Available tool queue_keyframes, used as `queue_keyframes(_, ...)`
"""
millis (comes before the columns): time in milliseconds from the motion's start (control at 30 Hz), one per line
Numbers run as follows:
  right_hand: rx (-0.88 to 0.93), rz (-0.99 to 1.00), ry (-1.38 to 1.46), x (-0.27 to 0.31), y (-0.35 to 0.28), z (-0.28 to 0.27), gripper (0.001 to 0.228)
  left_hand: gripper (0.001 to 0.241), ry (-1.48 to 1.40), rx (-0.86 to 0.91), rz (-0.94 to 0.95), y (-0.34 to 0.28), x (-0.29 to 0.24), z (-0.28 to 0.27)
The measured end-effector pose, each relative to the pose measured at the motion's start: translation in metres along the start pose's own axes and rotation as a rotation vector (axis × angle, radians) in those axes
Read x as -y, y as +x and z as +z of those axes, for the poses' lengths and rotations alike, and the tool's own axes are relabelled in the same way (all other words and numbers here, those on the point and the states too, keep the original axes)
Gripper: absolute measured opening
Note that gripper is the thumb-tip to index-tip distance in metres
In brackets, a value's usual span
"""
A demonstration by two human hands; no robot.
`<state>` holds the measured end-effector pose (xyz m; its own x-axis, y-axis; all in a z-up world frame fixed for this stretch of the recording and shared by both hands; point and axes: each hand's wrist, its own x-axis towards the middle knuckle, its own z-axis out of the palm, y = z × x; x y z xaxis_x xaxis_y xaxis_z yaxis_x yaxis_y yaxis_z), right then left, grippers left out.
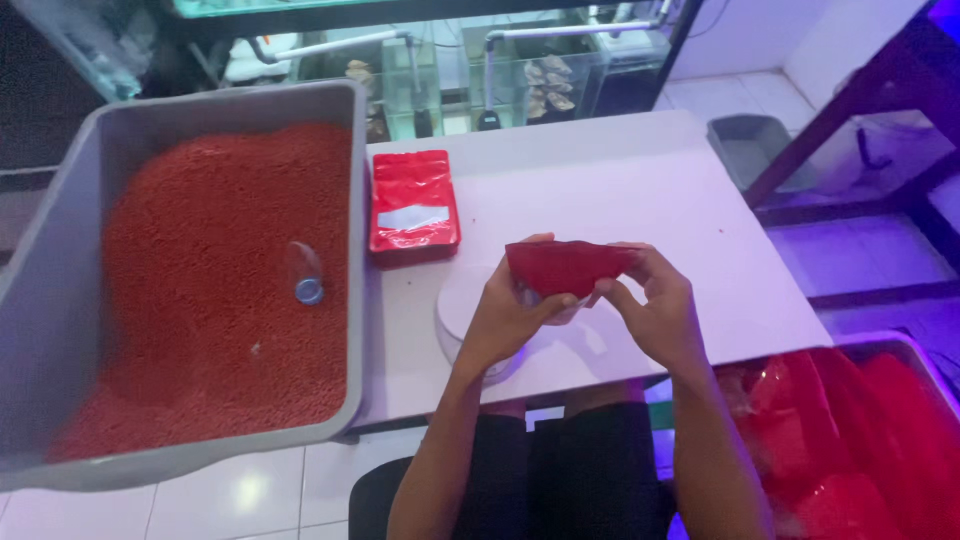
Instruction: The person scoops red fish food pellets from a large bin into small red resealable bags, weighing each bag on a digital scale to ensure consistent filling before placing the bags into a storage crate.
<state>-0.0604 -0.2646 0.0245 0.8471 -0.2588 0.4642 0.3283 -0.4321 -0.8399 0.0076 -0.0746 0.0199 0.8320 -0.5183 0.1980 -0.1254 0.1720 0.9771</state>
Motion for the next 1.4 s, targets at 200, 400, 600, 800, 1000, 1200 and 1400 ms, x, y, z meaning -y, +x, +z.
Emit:
queue_keyframes(200, -0.160, -0.027, -0.098, 0.021, -0.035, -0.063, 0.035, 0.081, 0.051, 0.169, -0.122, 0.004, -0.039, 0.061)
queue_keyframes(400, -0.318, 0.066, -0.291, 0.023, -0.089, -0.131, 0.023, 0.077, 0.041, 0.405, -0.114, 0.007, -0.019, 0.127)
queue_keyframes(600, -0.477, 0.199, -0.486, 0.051, -0.148, -0.175, 0.019, 0.072, -0.018, 0.589, -0.116, -0.010, -0.015, 0.195)
queue_keyframes(800, -0.625, 0.303, -0.511, 0.041, -0.209, -0.203, 0.010, 0.083, -0.018, 0.700, -0.026, -0.026, 0.020, 0.251)
queue_keyframes(1000, -0.726, 0.448, -0.509, -0.007, -0.249, -0.212, 0.009, 0.097, 0.224, 0.860, -0.069, -0.032, 0.040, 0.276)
queue_keyframes(1200, -0.697, 0.542, -0.537, -0.118, -0.286, -0.216, 0.016, 0.104, 0.329, 0.937, 0.012, -0.007, 0.158, 0.288)
queue_keyframes(1400, -0.817, 0.551, -0.523, -0.086, -0.249, -0.171, 0.084, 0.106, 0.505, 0.877, 0.315, -0.002, 0.189, 0.283)
